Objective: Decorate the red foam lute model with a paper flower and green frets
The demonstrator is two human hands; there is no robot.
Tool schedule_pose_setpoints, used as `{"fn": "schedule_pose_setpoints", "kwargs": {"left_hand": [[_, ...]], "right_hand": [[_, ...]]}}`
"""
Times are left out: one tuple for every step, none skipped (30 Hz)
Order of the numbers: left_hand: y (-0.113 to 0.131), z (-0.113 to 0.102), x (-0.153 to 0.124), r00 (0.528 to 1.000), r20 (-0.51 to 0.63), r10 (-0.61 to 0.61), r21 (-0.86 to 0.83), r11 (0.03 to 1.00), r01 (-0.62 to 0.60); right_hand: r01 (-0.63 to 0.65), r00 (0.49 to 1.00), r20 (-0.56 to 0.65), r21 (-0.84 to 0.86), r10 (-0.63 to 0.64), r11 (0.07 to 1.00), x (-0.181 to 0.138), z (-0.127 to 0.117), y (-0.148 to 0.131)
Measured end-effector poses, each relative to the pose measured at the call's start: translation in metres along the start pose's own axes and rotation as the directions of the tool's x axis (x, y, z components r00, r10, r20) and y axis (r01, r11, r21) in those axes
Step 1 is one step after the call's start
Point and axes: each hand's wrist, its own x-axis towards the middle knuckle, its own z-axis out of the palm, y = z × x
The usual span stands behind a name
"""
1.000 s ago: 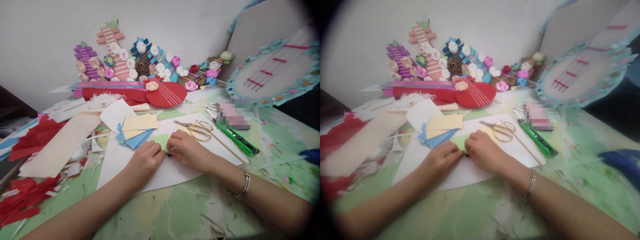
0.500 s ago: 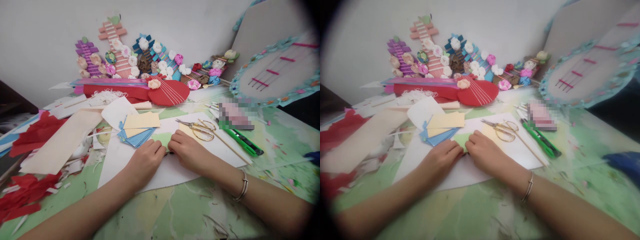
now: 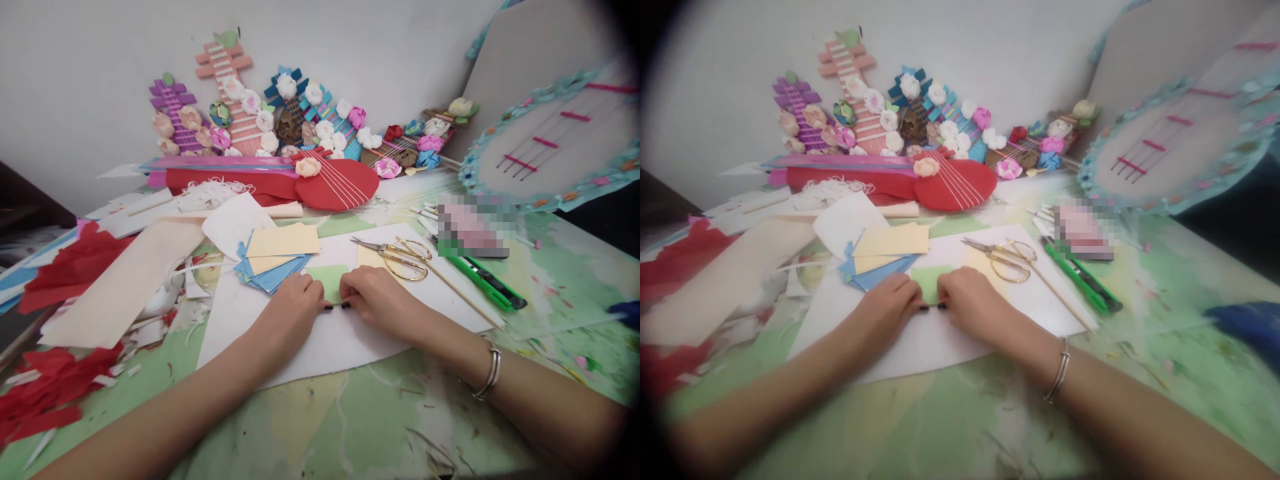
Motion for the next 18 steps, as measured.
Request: {"fn": "schedule_pose_setpoints", "kwargs": {"left_hand": [[0.000, -0.001, 0.001, 0.999, 0.025, -0.025, -0.012, 1.000, 0.025], [0.000, -0.001, 0.002, 0.998, 0.054, -0.045, -0.024, 0.999, 0.046], [0.000, -0.003, 0.003, 0.994, 0.085, -0.062, -0.038, 0.997, 0.065], [0.001, -0.004, 0.004, 0.990, 0.117, -0.076, -0.059, 0.995, 0.083], [0.001, -0.005, 0.004, 0.985, 0.144, -0.092, -0.083, 0.991, 0.104], [0.002, -0.007, 0.005, 0.980, 0.167, -0.108, -0.110, 0.986, 0.127], [0.003, -0.008, 0.005, 0.975, 0.184, -0.123, -0.135, 0.980, 0.149], [0.004, -0.010, 0.005, 0.971, 0.197, -0.136, -0.156, 0.973, 0.168], [0.004, -0.011, 0.005, 0.967, 0.207, -0.149, -0.172, 0.967, 0.186], [0.004, -0.012, 0.006, 0.963, 0.218, -0.160, -0.186, 0.962, 0.202], [0.004, -0.013, 0.006, 0.958, 0.230, -0.172, -0.198, 0.955, 0.219], [0.004, -0.013, 0.007, 0.953, 0.242, -0.183, -0.209, 0.949, 0.236], [0.004, -0.014, 0.008, 0.948, 0.250, -0.197, -0.219, 0.942, 0.254], [0.004, -0.014, 0.008, 0.944, 0.254, -0.210, -0.226, 0.936, 0.269], [0.004, -0.014, 0.009, 0.942, 0.255, -0.217, -0.232, 0.932, 0.277], [0.004, -0.013, 0.009, 0.942, 0.252, -0.222, -0.233, 0.931, 0.282], [0.003, -0.013, 0.009, 0.943, 0.246, -0.225, -0.231, 0.931, 0.282], [0.003, -0.012, 0.009, 0.945, 0.238, -0.224, -0.225, 0.934, 0.278]], "right_hand": [[-0.021, 1.000, 0.008, 0.028, 0.020, 0.999, 0.001, -0.002, -0.001], [-0.038, 0.999, 0.011, 0.053, 0.037, 0.998, 0.001, -0.004, -0.002], [-0.053, 0.999, 0.010, 0.076, 0.053, 0.996, 0.001, -0.006, -0.003], [-0.066, 0.998, 0.008, 0.101, 0.065, 0.993, 0.001, -0.007, -0.004], [-0.077, 0.997, 0.007, 0.130, 0.076, 0.989, 0.001, -0.008, -0.004], [-0.088, 0.996, 0.003, 0.160, 0.089, 0.983, 0.001, -0.008, -0.004], [-0.101, 0.995, -0.001, 0.192, 0.103, 0.976, 0.001, -0.007, -0.004], [-0.116, 0.993, -0.005, 0.224, 0.121, 0.968, 0.001, -0.006, -0.004], [-0.134, 0.990, -0.008, 0.253, 0.141, 0.958, 0.002, -0.005, -0.003], [-0.153, 0.987, -0.011, 0.277, 0.162, 0.949, 0.002, -0.004, -0.003], [-0.172, 0.983, -0.015, 0.294, 0.184, 0.940, 0.002, -0.003, -0.002], [-0.190, 0.978, -0.020, 0.307, 0.206, 0.932, 0.002, -0.002, -0.002], [-0.206, 0.974, -0.023, 0.316, 0.224, 0.926, 0.002, -0.001, -0.002], [-0.220, 0.970, -0.025, 0.321, 0.240, 0.921, 0.002, 0.000, -0.002], [-0.232, 0.967, -0.025, 0.325, 0.253, 0.917, 0.002, 0.000, -0.002], [-0.242, 0.964, -0.022, 0.327, 0.263, 0.914, 0.002, 0.000, -0.003], [-0.250, 0.962, -0.021, 0.326, 0.271, 0.912, 0.002, 0.000, -0.003], [-0.255, 0.961, -0.022, 0.323, 0.277, 0.911, 0.002, 0.000, -0.004]]}}
